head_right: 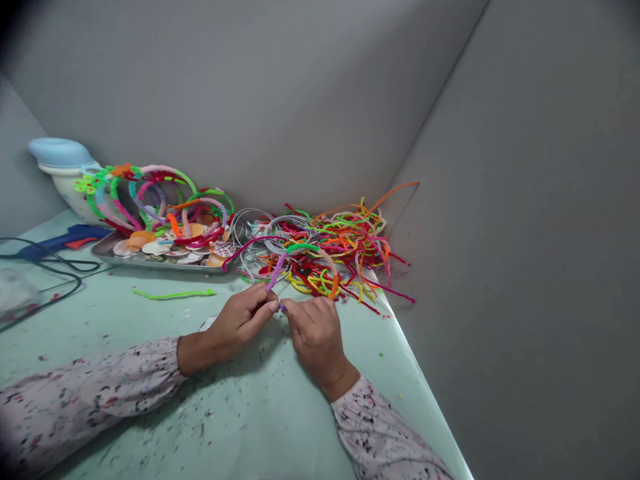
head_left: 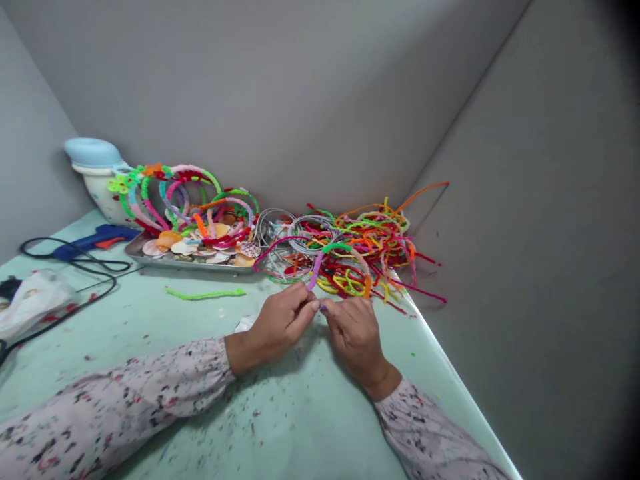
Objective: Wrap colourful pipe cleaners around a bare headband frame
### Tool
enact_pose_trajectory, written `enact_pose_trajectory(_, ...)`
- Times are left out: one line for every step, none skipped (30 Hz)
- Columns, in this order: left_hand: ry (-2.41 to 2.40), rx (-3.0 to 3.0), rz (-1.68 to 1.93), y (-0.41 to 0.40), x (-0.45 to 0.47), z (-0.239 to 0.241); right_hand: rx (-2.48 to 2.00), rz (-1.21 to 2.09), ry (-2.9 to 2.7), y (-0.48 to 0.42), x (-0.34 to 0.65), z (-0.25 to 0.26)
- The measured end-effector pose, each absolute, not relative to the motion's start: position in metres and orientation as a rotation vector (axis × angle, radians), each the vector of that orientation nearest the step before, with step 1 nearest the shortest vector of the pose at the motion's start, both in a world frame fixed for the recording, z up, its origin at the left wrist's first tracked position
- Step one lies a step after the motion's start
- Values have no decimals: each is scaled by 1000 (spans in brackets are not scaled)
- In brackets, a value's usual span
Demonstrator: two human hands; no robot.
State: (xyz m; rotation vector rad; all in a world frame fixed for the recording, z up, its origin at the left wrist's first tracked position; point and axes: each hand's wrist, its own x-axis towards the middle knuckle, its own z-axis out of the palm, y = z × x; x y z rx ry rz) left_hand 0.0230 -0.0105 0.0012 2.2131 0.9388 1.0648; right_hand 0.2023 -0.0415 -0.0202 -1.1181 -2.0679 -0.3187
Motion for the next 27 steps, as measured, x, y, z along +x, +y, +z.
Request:
enact_pose_trajectory(945, 2174, 1057, -11, 23, 2, -1122, -313, -2070, -41, 202, -20)
enact_pose_trajectory(947, 2134, 1049, -11, 24, 3, -1124, -308, -2074, -41, 202, -20)
enact_pose_trajectory(949, 2092, 1038, -11, 24, 4, -1124, -305, -2076, -41, 202, -20)
enact_pose_trajectory(951, 2047, 1024, -11, 24, 5, -1123, -306, -2076, -41, 202, -20)
enact_pose_trajectory(953, 1996, 1007, -10, 24, 5, -1121, -309, -2077, -41, 202, -20)
enact_pose_trajectory(954, 1941, 988, -10, 25, 5, -1121, -314, -2078, -41, 202, -20)
enact_pose_trajectory(950, 1881, 965, -8, 25, 5, -1124, -320, -2080, -41, 202, -21)
enact_pose_trajectory(941, 1820, 942, -7, 26, 5, -1130, -327, -2082, -41, 202, -21)
enact_pose_trajectory(926, 1758, 920, -5, 27, 3, -1138, -332, -2083, -40, 202, -21)
enact_pose_trajectory(907, 1691, 899, -3, 28, 2, -1147, -336, -2087, -40, 202, -22)
enact_pose_trajectory(888, 1623, 879, -1, 29, 0, -1155, -340, -2092, -40, 203, -22)
enact_pose_trajectory(876, 1549, 856, 1, 29, -1, -1164, -340, -2097, -39, 203, -23)
enact_pose_trajectory(872, 1467, 831, 2, 30, -2, -1173, -338, -2105, -39, 203, -23)
enact_pose_trajectory(878, 1390, 795, 4, 31, -3, -1181, -336, -2113, -38, 203, -24)
enact_pose_trajectory(885, 1333, 768, 5, 31, -3, -1190, -336, -2121, -38, 203, -24)
enact_pose_trajectory(890, 1297, 753, 6, 30, -3, -1200, -336, -2130, -38, 203, -24)
enact_pose_trajectory(895, 1270, 737, 7, 30, -2, -1210, -336, -2140, -37, 202, -24)
enact_pose_trajectory(897, 1243, 726, 8, 29, -2, -1217, -335, -2150, -37, 202, -24)
enact_pose_trajectory(897, 1206, 712, 10, 28, -2, -1221, -331, -2162, -36, 202, -24)
enact_pose_trajectory(898, 1158, 692, 11, 27, -3, -1222, -326, -2172, -36, 202, -24)
enact_pose_trajectory(901, 1106, 673, 12, 27, -3, -1222, -321, -2179, -36, 202, -24)
enact_pose_trajectory(903, 1061, 659, 14, 26, -4, -1222, -315, -2184, -35, 202, -24)
enact_pose_trajectory(907, 1032, 645, 15, 26, -4, -1223, -310, -2188, -35, 202, -24)
enact_pose_trajectory(916, 1011, 629, 16, 26, -4, -1227, -305, -2192, -35, 201, -24)
enact_pose_trajectory(927, 995, 612, 16, 26, -3, -1232, -300, -2200, -35, 201, -24)
enact_pose_trajectory(941, 975, 588, 17, 26, -3, -1238, -294, -2208, -35, 201, -23)
enact_pose_trajectory(953, 953, 567, 17, 26, -2, -1242, -288, -2217, -35, 201, -23)
